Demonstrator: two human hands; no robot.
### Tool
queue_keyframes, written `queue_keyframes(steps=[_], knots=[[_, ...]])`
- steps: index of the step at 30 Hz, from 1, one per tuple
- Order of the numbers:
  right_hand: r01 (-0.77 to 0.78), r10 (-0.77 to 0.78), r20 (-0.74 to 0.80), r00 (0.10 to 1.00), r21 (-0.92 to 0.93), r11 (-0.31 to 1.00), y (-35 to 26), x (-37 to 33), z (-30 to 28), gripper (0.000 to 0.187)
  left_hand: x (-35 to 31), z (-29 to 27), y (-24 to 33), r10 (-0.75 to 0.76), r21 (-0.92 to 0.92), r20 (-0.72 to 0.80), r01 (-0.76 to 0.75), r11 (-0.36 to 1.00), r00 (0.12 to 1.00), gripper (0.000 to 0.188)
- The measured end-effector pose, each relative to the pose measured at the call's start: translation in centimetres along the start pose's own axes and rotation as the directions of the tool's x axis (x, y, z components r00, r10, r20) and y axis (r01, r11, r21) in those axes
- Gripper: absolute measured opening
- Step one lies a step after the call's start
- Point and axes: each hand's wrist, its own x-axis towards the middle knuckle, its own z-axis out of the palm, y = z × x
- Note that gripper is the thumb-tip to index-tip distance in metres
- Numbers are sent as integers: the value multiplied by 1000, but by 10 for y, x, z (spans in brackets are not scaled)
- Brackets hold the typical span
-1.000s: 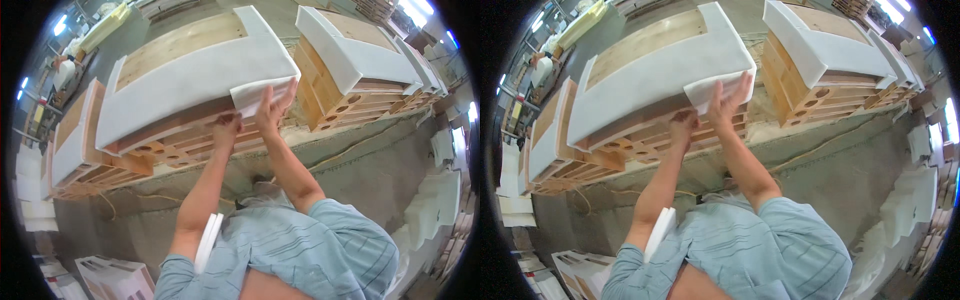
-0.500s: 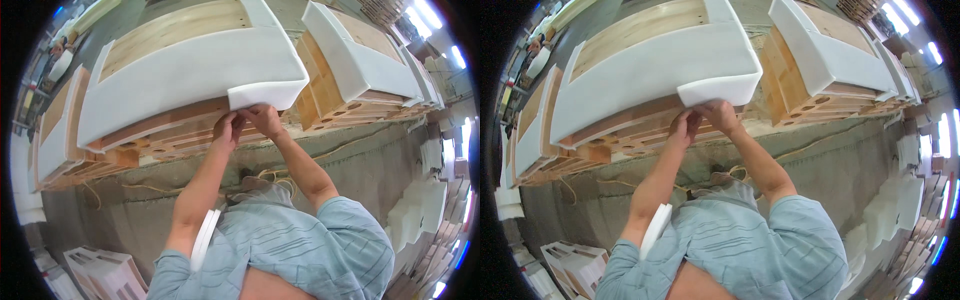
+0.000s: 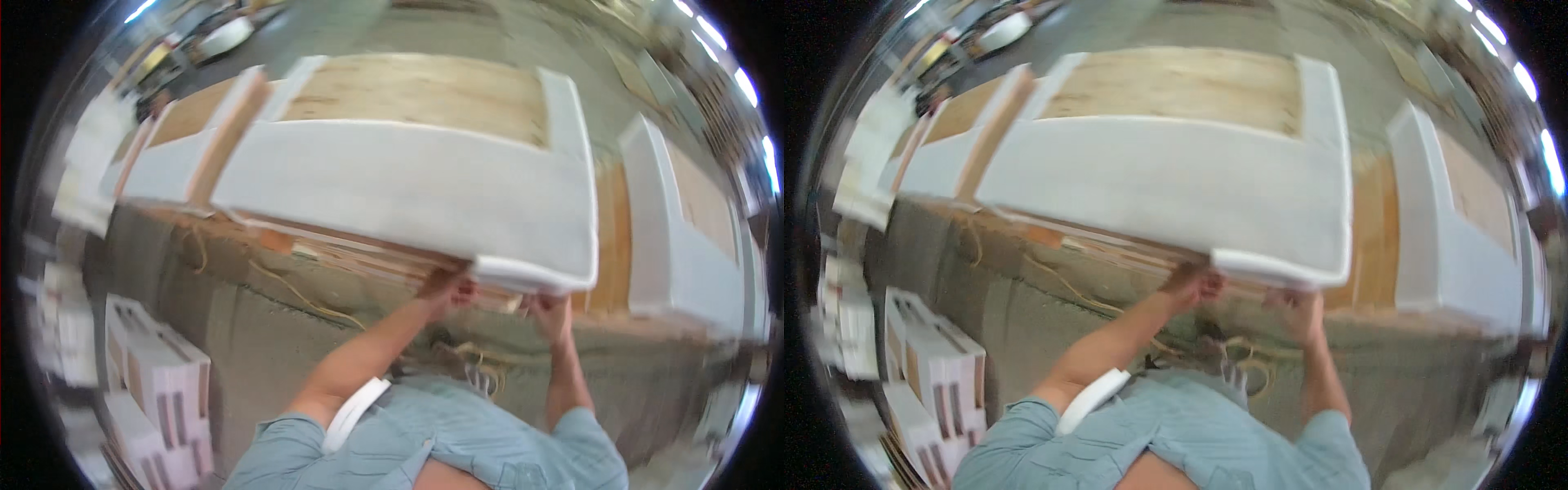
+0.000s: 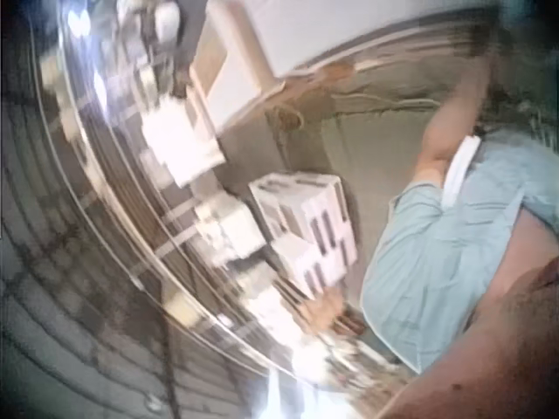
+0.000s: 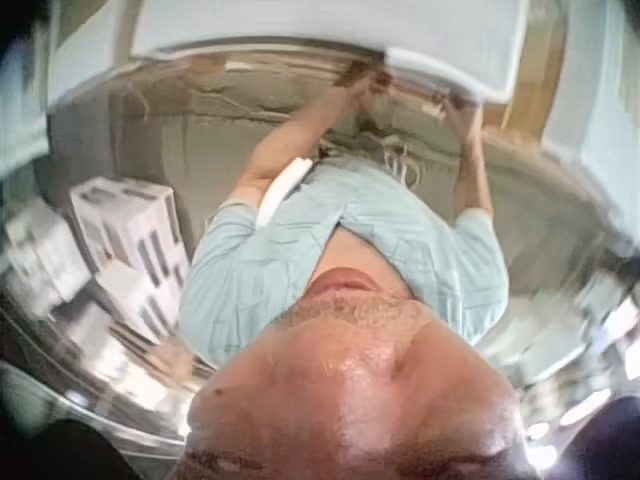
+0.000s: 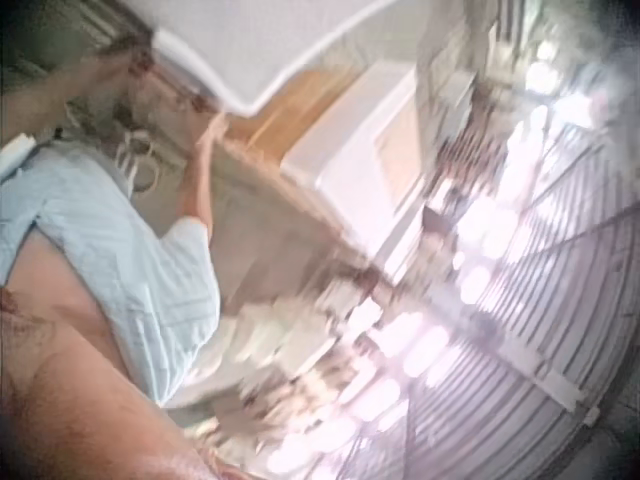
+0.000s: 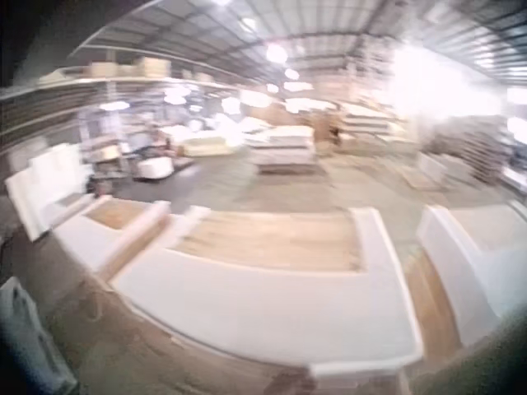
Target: The person places white foam padding strips onto the edges of wooden furniture frames. They pick up foam pieces from a pile on the floor and carefully align them along the corners and sides of the wooden structures to protect them.
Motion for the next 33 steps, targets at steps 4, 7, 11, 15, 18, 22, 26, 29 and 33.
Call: queue_keyframes(steps=[4, 7, 11, 15, 18, 22, 26, 29, 33], knots=[[462, -587, 601, 542, 371, 806, -109, -21, 129, 29, -21, -47, 13, -4, 668, -15, 13, 744, 1000, 51], [336, -538, 840, -76, 529, 779, -164, -39, 238, 42, -43, -108, 8, -120, 306, -114, 150, 940, 986, 51], [-72, -391, 686, -614, 445, 893, -167, -106, 381, 42, -100, -253, -26, 203, 180, -238, -162, 970, 950, 45], [-59, -299, 597, -745, 387, 920, -162, -155, 498, 42, -244, -384, -27, 264, 128, -400, -232, 964, 878, 38], [112, 123, 719, -684, -63, 992, -174, -195, 571, 41, -353, -452, 10, 338, 487, -549, -37, 873, 764, 38], [-74, 410, 701, -584, -548, 833, -148, -224, 640, 37, -432, -477, 101, 669, 653, -453, -291, 699, 590, 41], [143, -214, 924, -316, 270, 952, -145, -180, 680, 35, -462, -447, 149, 806, 501, -413, -633, 590, 424, 63], [302, 21, 991, 129, -59, 951, -201, -103, 698, 41, -475, -490, 119, 825, 768, -287, -398, 502, 487, 78], [477, -121, 984, 130, 45, 878, -306, -3, 661, 35, -488, -527, 107, 455, 573, -358, -193, 797, 815, 60]])
